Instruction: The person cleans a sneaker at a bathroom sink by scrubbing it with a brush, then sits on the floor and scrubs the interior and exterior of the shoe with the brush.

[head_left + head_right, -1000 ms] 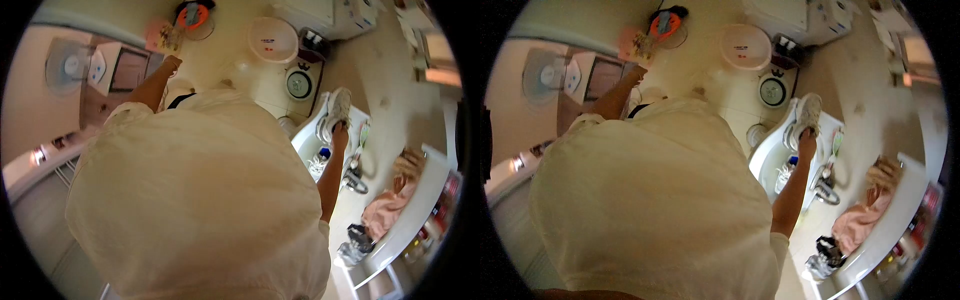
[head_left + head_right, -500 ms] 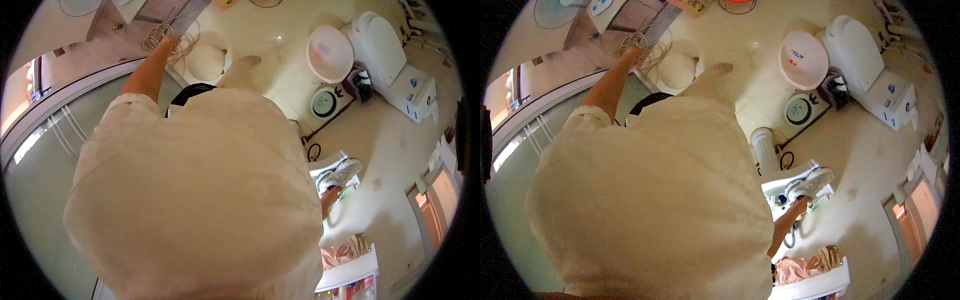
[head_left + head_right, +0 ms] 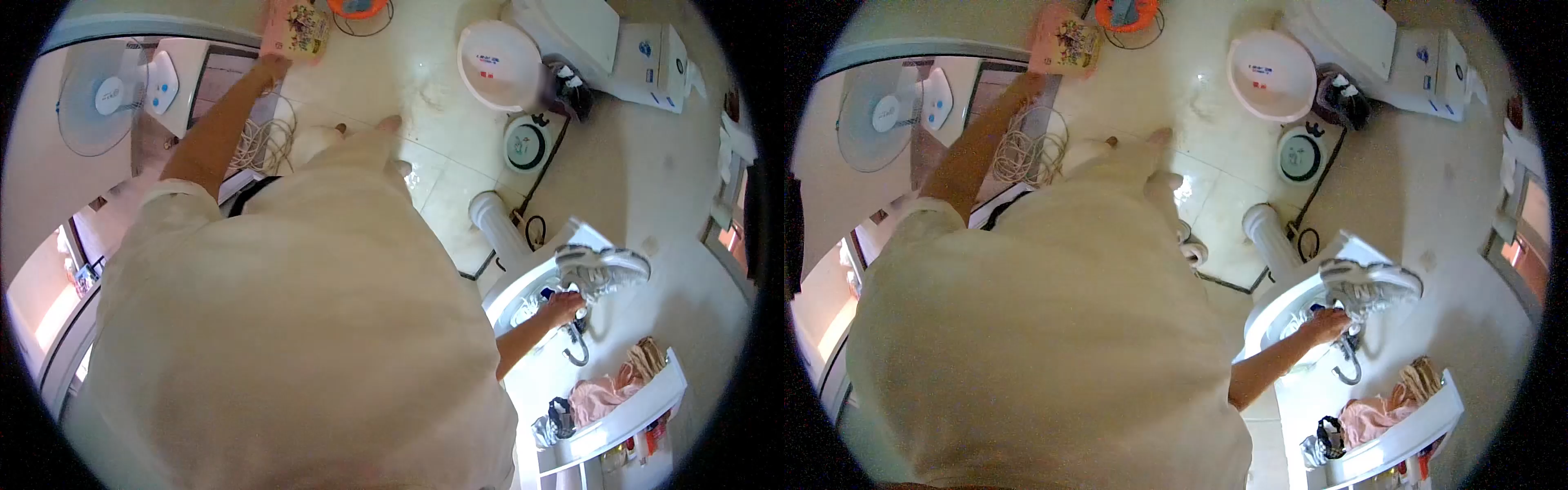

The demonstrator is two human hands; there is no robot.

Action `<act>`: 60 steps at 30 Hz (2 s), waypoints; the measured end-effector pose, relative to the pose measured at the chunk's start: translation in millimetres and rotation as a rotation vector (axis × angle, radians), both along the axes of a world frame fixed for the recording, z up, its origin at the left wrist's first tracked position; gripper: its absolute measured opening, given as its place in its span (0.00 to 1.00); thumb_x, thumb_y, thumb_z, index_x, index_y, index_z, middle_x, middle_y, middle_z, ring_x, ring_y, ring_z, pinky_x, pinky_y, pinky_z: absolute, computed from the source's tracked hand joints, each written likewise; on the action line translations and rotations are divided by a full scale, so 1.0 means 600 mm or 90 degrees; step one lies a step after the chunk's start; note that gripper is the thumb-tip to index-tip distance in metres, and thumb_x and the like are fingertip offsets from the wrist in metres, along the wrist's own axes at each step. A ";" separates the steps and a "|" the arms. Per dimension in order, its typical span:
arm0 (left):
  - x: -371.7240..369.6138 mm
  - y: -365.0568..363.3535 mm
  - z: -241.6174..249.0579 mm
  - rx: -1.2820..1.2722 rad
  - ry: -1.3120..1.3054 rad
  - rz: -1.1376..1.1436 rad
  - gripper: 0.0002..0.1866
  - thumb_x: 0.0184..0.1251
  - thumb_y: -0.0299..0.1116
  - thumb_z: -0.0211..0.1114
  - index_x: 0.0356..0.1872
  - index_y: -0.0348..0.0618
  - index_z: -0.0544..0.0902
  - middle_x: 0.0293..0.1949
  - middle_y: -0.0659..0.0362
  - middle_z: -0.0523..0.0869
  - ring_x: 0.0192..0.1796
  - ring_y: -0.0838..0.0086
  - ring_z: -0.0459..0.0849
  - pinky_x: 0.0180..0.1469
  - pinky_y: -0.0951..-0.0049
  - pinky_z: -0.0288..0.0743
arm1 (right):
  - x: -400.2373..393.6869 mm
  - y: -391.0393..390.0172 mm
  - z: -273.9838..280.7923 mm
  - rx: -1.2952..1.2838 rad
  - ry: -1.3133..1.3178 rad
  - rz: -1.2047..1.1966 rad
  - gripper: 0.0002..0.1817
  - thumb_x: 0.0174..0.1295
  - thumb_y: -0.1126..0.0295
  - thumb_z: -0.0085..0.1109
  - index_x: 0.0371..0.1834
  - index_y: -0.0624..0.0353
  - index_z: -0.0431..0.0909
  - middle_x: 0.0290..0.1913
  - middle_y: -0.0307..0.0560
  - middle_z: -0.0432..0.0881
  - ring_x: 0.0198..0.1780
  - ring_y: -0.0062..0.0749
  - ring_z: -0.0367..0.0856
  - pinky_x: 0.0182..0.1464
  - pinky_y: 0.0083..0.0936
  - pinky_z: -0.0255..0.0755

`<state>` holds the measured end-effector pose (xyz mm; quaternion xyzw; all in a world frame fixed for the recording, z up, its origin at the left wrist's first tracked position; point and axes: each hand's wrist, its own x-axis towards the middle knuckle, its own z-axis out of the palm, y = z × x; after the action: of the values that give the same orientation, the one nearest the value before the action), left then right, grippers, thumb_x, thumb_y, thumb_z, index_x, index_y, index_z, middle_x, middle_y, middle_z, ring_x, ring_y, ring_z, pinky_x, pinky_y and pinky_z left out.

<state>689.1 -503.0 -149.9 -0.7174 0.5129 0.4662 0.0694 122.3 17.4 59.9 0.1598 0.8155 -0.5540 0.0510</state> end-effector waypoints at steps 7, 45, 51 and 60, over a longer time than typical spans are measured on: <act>-0.346 0.042 0.147 0.040 0.376 -0.133 0.25 0.59 0.48 0.61 0.55 0.50 0.71 0.51 0.63 0.77 0.48 0.76 0.77 0.49 0.72 0.69 | 0.109 -0.120 -0.007 -0.101 -0.058 0.192 0.20 0.63 0.49 0.48 0.19 0.49 0.62 0.17 0.31 0.60 0.16 0.16 0.54 0.17 0.17 0.47; -0.617 0.140 -0.622 0.573 0.815 -0.074 0.37 0.62 0.65 0.39 0.60 0.44 0.66 0.54 0.55 0.75 0.51 0.67 0.77 0.57 0.66 0.70 | 0.284 -0.492 -0.724 0.339 0.238 0.554 0.07 0.62 0.66 0.48 0.35 0.53 0.77 0.22 0.55 0.78 0.26 0.50 0.78 0.29 0.40 0.71; -0.603 0.140 -0.519 0.519 0.846 -0.230 0.39 0.61 0.67 0.35 0.60 0.45 0.68 0.54 0.55 0.75 0.55 0.67 0.74 0.58 0.66 0.69 | 0.347 -0.393 -0.581 0.389 0.168 0.626 0.12 0.63 0.62 0.47 0.34 0.59 0.76 0.25 0.55 0.80 0.27 0.50 0.79 0.31 0.39 0.71; -0.560 0.171 -0.468 0.553 0.798 -0.331 0.40 0.60 0.69 0.34 0.61 0.48 0.66 0.53 0.55 0.76 0.54 0.66 0.76 0.55 0.64 0.71 | 0.404 -0.397 -0.566 0.436 0.243 0.519 0.13 0.62 0.61 0.48 0.34 0.60 0.76 0.23 0.56 0.78 0.27 0.46 0.77 0.31 0.34 0.69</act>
<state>352.8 -400.4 -430.7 -0.0887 0.3802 0.9088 0.1475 364.9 -220.8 -280.0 -0.2638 0.9391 -0.2126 0.0575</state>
